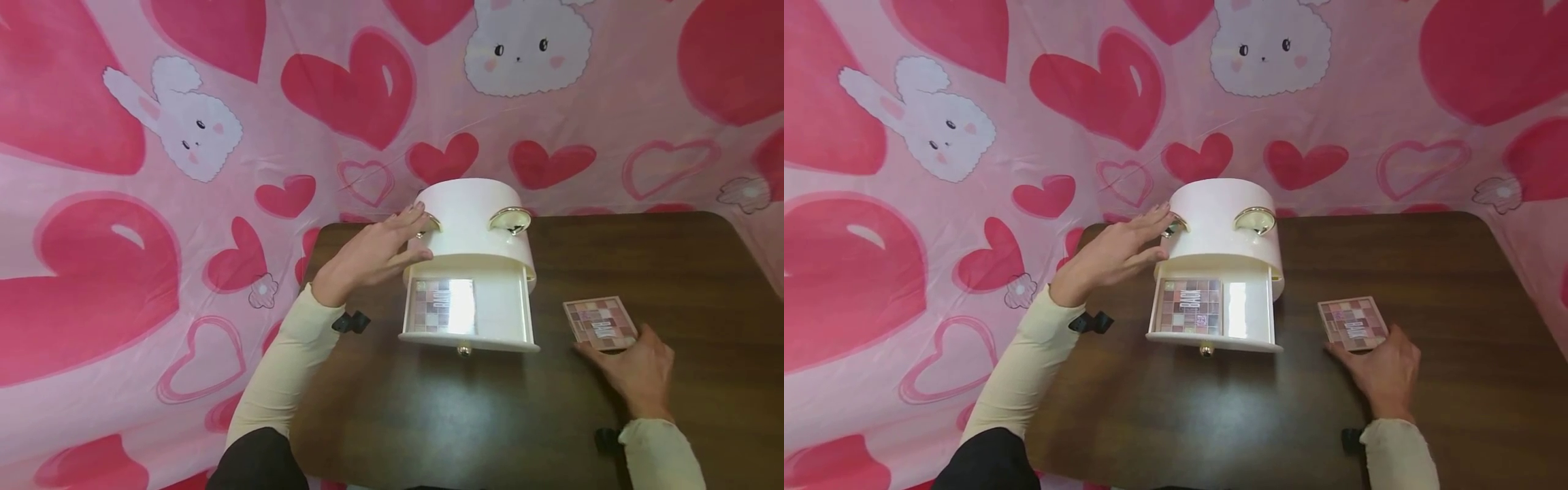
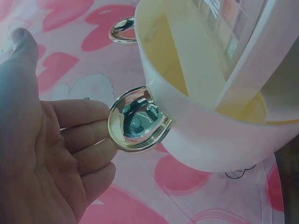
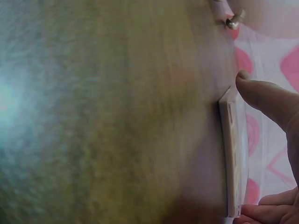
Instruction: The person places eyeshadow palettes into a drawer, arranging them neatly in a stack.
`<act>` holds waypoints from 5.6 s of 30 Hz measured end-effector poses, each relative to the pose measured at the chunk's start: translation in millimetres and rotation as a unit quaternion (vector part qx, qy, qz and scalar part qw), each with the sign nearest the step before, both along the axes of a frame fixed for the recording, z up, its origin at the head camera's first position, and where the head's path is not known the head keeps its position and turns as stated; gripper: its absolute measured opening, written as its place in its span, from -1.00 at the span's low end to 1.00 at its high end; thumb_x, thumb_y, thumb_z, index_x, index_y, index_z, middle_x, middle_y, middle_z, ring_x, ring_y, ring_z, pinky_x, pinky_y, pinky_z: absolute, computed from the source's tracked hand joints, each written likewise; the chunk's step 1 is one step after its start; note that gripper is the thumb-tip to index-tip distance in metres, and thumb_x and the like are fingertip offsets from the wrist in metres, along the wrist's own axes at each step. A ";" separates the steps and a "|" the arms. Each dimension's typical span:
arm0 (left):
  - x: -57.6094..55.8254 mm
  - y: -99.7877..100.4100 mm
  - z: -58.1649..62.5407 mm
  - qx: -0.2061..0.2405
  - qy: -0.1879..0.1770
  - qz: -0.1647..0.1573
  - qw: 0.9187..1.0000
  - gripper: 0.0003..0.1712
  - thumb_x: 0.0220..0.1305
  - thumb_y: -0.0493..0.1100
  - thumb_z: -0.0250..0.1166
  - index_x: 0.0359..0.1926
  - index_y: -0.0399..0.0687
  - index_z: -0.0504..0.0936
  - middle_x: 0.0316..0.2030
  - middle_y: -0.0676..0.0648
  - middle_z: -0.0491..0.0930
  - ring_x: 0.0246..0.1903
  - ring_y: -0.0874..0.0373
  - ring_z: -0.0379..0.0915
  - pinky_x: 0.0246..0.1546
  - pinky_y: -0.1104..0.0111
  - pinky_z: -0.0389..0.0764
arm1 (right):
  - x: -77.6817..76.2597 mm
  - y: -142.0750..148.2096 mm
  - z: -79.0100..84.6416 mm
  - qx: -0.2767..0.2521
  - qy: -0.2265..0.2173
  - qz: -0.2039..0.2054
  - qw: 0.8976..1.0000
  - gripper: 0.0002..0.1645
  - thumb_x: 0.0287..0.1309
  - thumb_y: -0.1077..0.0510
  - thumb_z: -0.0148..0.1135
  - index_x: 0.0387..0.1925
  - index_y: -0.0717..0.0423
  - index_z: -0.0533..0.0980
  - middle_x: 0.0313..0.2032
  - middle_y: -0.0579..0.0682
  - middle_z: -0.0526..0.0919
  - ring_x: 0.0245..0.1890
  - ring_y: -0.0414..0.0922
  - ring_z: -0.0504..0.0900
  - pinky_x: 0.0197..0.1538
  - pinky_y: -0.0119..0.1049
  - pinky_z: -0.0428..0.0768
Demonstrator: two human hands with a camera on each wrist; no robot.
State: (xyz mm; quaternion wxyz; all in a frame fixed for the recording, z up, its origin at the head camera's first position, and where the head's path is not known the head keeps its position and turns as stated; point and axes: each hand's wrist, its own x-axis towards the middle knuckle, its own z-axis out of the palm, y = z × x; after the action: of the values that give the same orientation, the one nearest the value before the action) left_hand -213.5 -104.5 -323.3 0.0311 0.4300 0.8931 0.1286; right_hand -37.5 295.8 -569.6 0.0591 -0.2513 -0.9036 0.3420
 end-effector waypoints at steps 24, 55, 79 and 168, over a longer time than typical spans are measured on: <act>1.0 -0.3 0.7 -0.013 -0.005 0.005 1.000 -0.23 0.44 0.30 0.09 0.50 0.03 0.30 0.53 -0.13 0.07 0.51 0.02 -0.05 0.42 0.16 0.15 | 0.0 -0.1 -11.6 0.037 0.028 -0.009 0.999 0.26 -0.24 -0.11 0.63 0.20 0.68 0.17 0.01 0.64 0.36 0.01 0.48 0.32 0.21 0.22 0.13; 0.3 -0.2 0.8 -0.011 -0.003 0.009 1.000 -0.22 0.43 0.31 0.09 0.50 0.02 0.32 0.52 -0.12 0.11 0.50 0.02 -0.01 0.38 0.13 0.24 | 7.6 -8.0 92.4 -0.036 0.123 -0.028 0.991 0.34 -0.38 -0.03 0.74 0.44 0.28 0.25 0.34 0.37 0.36 0.28 0.39 0.23 0.24 0.37 0.14; -0.4 1.9 2.3 -0.020 -0.012 0.013 1.000 -0.24 0.44 0.31 0.07 0.49 0.03 0.33 0.52 -0.12 0.11 0.51 0.09 -0.05 0.43 0.18 0.12 | 2.0 -45.2 152.1 -0.058 0.176 0.131 0.974 0.41 -0.45 0.05 0.80 0.50 0.09 0.22 0.34 0.30 0.36 0.29 0.31 0.28 0.29 0.43 0.14; -2.8 0.4 -2.0 -0.020 -0.011 0.028 0.999 -0.15 0.42 0.34 0.06 0.55 0.03 0.20 0.54 -0.06 0.07 0.51 0.13 -0.07 0.40 0.17 0.20 | -96.7 -134.3 179.4 -0.067 0.107 0.514 0.849 -0.02 0.03 -0.12 0.49 0.41 0.16 0.34 0.28 0.06 0.49 0.25 0.07 0.44 0.25 0.25 0.40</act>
State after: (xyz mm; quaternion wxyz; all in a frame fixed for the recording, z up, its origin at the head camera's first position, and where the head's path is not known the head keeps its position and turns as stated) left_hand -216.3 -104.1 -325.3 0.0462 0.4024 0.9069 0.1164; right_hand -134.1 161.5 -390.2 -0.0458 0.2836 -0.8668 0.4077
